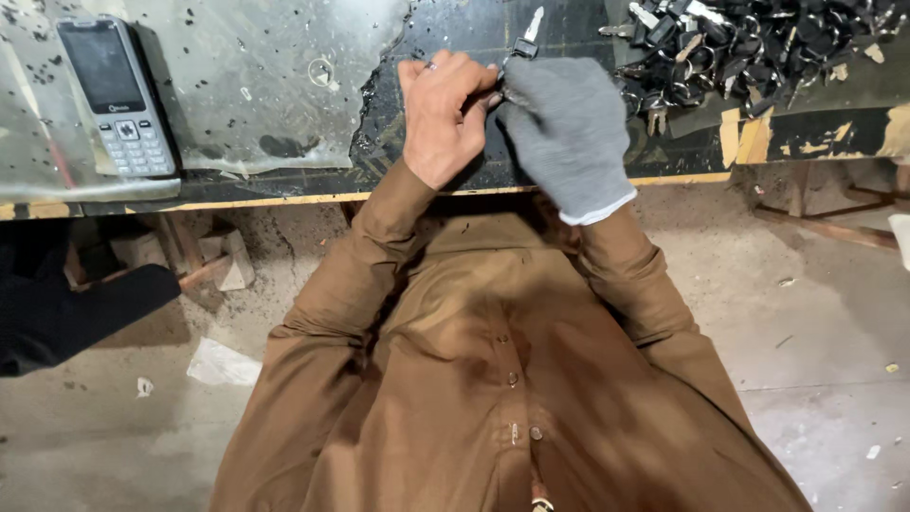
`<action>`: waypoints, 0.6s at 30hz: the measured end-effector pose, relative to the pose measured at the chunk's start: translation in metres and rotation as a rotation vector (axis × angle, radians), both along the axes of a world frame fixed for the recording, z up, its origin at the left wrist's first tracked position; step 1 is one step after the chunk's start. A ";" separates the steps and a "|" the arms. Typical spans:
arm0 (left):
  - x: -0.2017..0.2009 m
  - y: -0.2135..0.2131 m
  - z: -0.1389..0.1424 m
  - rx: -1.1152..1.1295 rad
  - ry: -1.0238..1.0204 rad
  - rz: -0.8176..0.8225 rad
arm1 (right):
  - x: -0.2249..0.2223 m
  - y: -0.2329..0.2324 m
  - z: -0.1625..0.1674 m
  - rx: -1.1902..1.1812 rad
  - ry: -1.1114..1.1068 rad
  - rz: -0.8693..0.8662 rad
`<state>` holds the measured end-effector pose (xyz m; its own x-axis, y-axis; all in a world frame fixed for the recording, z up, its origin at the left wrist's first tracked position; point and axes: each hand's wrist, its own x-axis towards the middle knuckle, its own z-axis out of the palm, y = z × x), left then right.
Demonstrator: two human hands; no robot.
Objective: The person picks individual keys from a large pile on the workbench and threads each key onto a metal split key ring, pressing the ring open by hand to slide the key on, then sets the assembled ring aside and repeats with the next key.
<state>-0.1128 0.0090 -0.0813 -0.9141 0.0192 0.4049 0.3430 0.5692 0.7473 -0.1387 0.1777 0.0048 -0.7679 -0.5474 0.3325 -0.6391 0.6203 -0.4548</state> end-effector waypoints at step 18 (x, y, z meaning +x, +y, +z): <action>0.017 0.002 -0.014 0.027 0.019 0.122 | 0.029 0.008 -0.008 -0.076 -0.047 -0.034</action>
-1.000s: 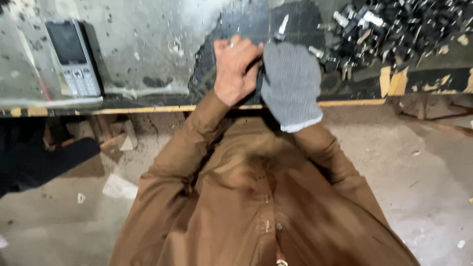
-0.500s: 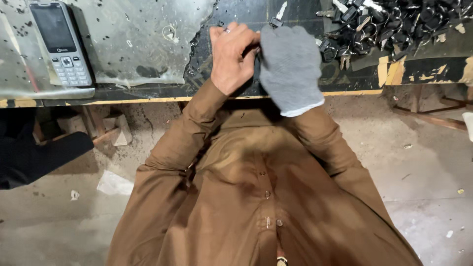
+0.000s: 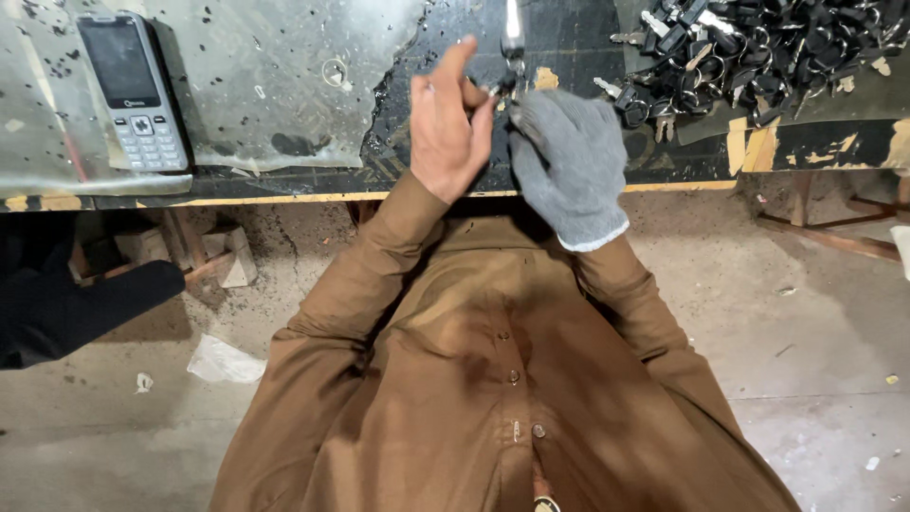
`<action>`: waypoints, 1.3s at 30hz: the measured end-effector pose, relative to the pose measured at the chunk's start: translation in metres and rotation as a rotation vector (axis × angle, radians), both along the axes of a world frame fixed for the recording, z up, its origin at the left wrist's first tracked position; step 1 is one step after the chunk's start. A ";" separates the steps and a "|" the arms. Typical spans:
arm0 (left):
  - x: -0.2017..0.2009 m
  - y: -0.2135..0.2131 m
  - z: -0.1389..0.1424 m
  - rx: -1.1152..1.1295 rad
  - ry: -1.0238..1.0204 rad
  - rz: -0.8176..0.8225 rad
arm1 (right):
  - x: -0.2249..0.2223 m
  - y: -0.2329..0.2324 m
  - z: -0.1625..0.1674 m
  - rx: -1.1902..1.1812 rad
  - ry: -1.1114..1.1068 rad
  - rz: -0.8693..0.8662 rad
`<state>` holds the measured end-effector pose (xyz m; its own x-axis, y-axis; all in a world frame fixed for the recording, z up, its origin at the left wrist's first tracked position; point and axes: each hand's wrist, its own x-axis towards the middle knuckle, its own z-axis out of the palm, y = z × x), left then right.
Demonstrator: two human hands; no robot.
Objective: The person picks individual keys from a large pile on the workbench and threads each key onto a metal split key ring, pressing the ring open by hand to slide the key on, then sets the assembled ring aside and repeats with the next key.
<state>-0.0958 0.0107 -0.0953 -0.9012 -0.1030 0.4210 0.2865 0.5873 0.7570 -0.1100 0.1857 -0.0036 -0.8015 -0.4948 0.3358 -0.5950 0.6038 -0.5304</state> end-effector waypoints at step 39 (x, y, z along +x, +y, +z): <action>0.037 -0.001 0.017 -0.100 0.069 0.008 | -0.026 -0.027 0.009 0.079 -0.257 0.145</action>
